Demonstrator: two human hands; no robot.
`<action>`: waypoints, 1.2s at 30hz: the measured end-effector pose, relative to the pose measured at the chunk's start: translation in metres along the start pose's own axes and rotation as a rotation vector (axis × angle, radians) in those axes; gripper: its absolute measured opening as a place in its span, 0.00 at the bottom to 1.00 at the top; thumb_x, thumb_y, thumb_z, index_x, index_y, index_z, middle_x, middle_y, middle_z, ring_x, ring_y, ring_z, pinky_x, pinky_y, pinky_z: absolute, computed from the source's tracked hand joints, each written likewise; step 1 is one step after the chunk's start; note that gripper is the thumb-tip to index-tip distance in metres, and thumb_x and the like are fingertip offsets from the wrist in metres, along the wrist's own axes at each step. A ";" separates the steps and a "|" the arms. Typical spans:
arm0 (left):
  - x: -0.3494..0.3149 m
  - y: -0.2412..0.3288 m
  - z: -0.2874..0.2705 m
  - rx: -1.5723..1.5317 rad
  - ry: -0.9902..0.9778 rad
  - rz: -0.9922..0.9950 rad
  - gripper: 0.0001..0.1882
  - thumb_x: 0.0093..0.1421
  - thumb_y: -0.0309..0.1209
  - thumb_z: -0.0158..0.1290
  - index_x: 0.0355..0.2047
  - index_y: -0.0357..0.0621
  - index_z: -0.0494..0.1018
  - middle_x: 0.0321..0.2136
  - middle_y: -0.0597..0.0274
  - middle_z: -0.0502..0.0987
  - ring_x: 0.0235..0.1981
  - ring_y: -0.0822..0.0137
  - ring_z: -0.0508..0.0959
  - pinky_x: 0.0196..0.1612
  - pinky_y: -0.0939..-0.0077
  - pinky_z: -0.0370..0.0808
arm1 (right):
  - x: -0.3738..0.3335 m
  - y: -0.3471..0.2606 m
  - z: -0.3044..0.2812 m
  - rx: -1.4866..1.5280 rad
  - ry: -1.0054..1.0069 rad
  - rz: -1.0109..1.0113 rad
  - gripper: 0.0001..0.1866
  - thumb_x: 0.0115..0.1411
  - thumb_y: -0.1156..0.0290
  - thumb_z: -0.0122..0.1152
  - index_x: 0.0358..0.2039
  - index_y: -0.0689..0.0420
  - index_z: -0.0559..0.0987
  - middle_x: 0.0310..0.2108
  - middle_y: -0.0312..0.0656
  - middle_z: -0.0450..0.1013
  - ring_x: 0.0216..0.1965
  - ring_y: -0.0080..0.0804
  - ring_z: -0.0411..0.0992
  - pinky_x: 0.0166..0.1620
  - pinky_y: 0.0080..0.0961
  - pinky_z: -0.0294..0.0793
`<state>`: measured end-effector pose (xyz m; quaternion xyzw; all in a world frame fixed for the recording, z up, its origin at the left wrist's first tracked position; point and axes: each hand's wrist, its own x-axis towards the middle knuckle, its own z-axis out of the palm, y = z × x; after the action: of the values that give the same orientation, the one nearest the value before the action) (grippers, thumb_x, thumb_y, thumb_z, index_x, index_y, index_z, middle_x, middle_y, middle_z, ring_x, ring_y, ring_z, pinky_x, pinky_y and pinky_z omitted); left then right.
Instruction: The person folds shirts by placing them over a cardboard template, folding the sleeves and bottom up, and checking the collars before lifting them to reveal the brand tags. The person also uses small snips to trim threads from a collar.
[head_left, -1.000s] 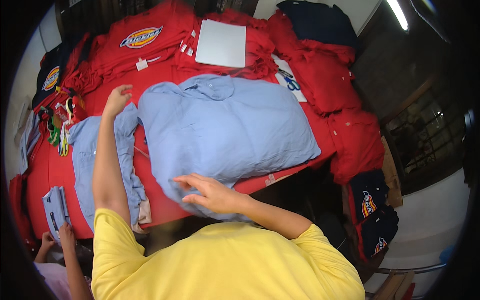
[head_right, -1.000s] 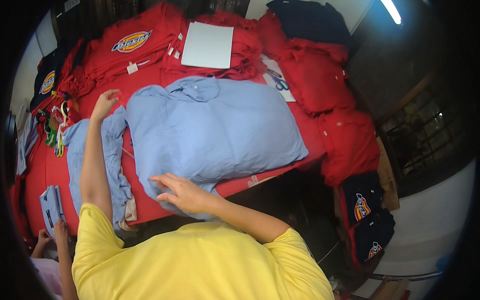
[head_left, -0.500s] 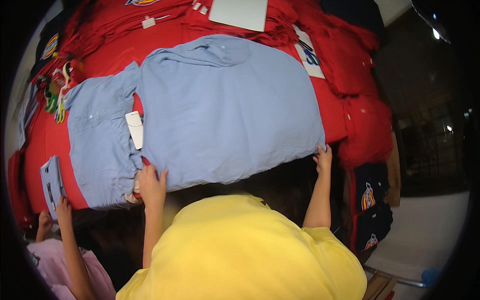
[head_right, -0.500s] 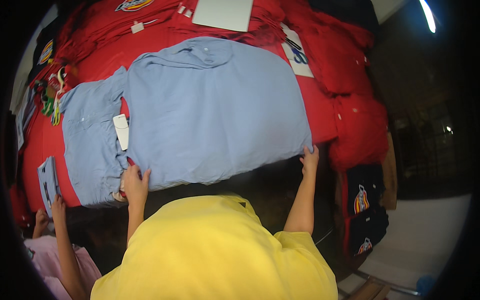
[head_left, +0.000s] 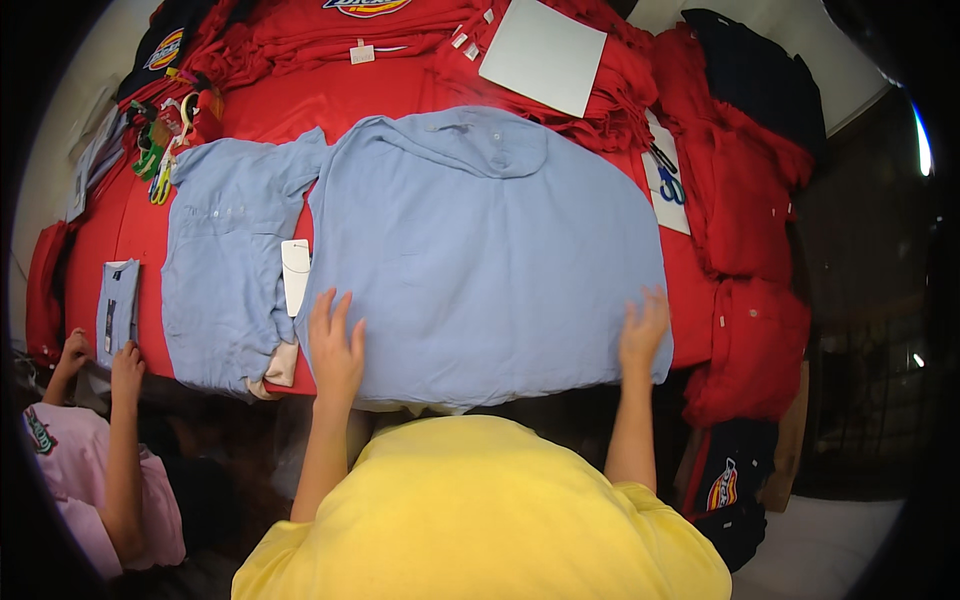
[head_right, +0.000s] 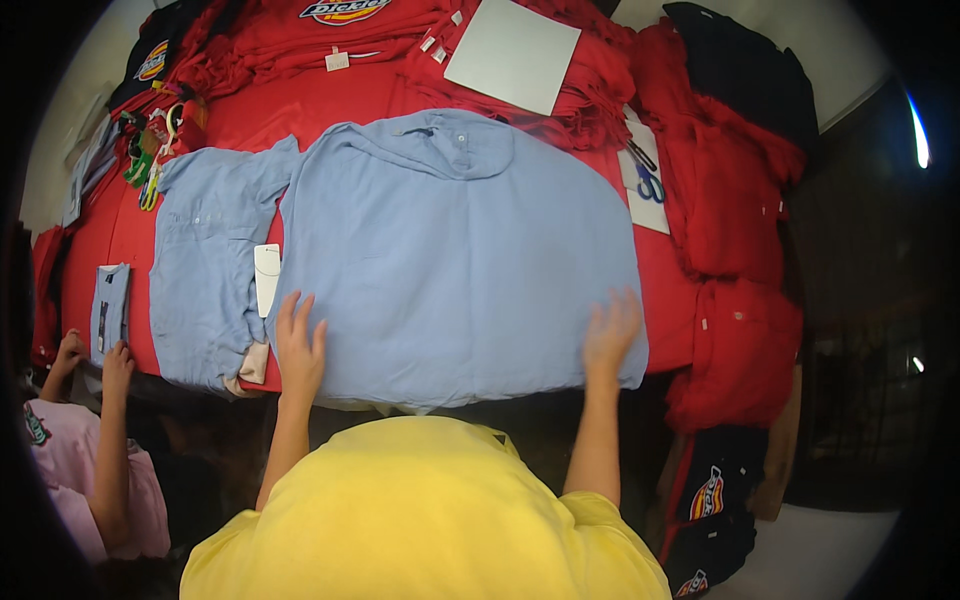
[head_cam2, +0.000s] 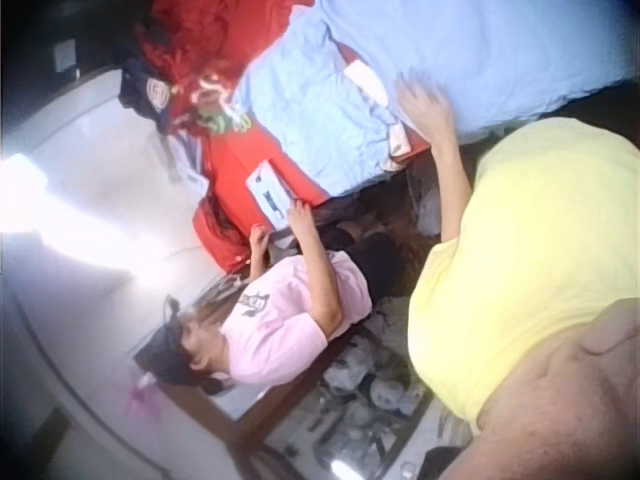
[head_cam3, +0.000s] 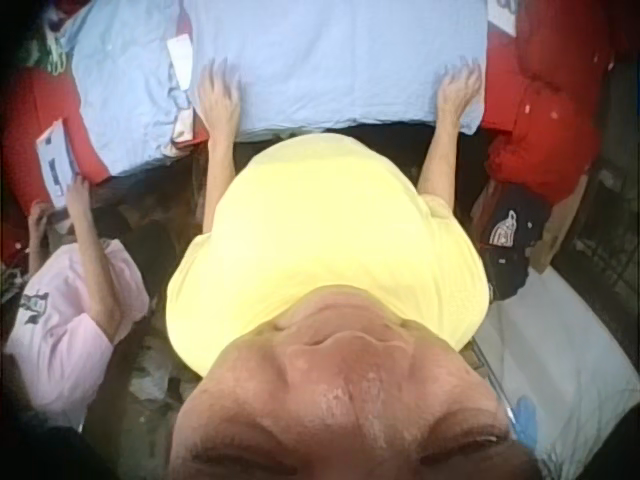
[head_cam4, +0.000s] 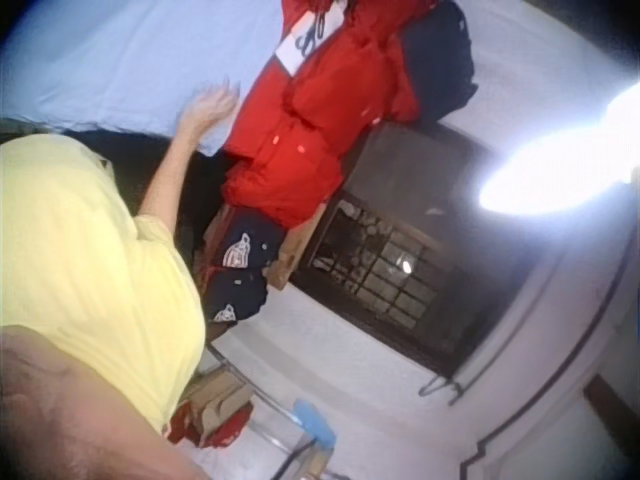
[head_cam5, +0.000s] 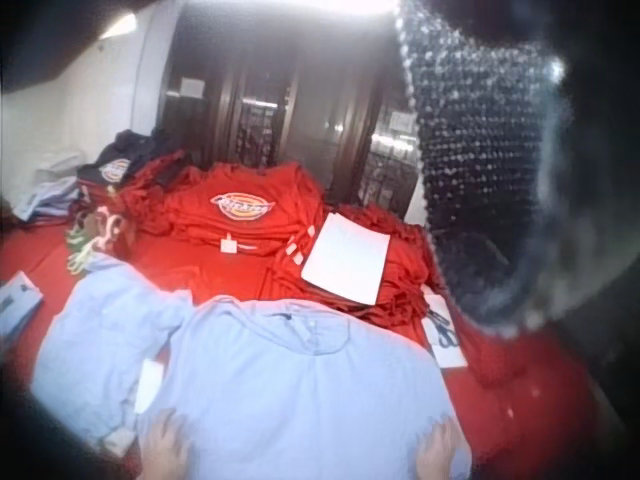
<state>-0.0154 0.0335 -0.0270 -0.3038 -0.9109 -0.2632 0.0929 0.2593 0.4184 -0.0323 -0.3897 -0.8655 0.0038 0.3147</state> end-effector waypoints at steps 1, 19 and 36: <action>0.011 -0.002 0.013 0.126 0.003 0.030 0.27 0.59 0.35 0.54 0.59 0.45 0.64 0.60 0.52 0.63 0.62 0.49 0.60 0.63 0.55 0.56 | 0.005 -0.017 0.013 0.023 -0.018 -0.105 0.23 0.57 0.67 0.60 0.53 0.57 0.72 0.59 0.53 0.62 0.60 0.52 0.58 0.62 0.48 0.55; 0.234 0.079 0.108 -0.293 0.210 0.263 0.20 0.51 0.20 0.55 0.46 0.40 0.73 0.46 0.51 0.73 0.45 0.50 0.73 0.48 0.60 0.71 | 0.258 -0.009 0.153 0.493 -0.436 -0.105 0.17 0.55 0.72 0.61 0.45 0.64 0.77 0.43 0.48 0.75 0.45 0.41 0.73 0.49 0.32 0.70; 0.323 0.011 0.094 -0.207 0.354 -0.108 0.21 0.59 0.29 0.53 0.54 0.42 0.69 0.54 0.48 0.68 0.55 0.49 0.67 0.54 0.61 0.66 | 0.227 -0.071 0.124 0.008 -0.121 -0.295 0.23 0.52 0.64 0.66 0.50 0.50 0.74 0.55 0.44 0.66 0.59 0.47 0.58 0.61 0.54 0.51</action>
<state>-0.2672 0.2540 0.0041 -0.2115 -0.8634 -0.4092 0.2056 0.0306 0.5525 0.0090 -0.2561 -0.9307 -0.0153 0.2607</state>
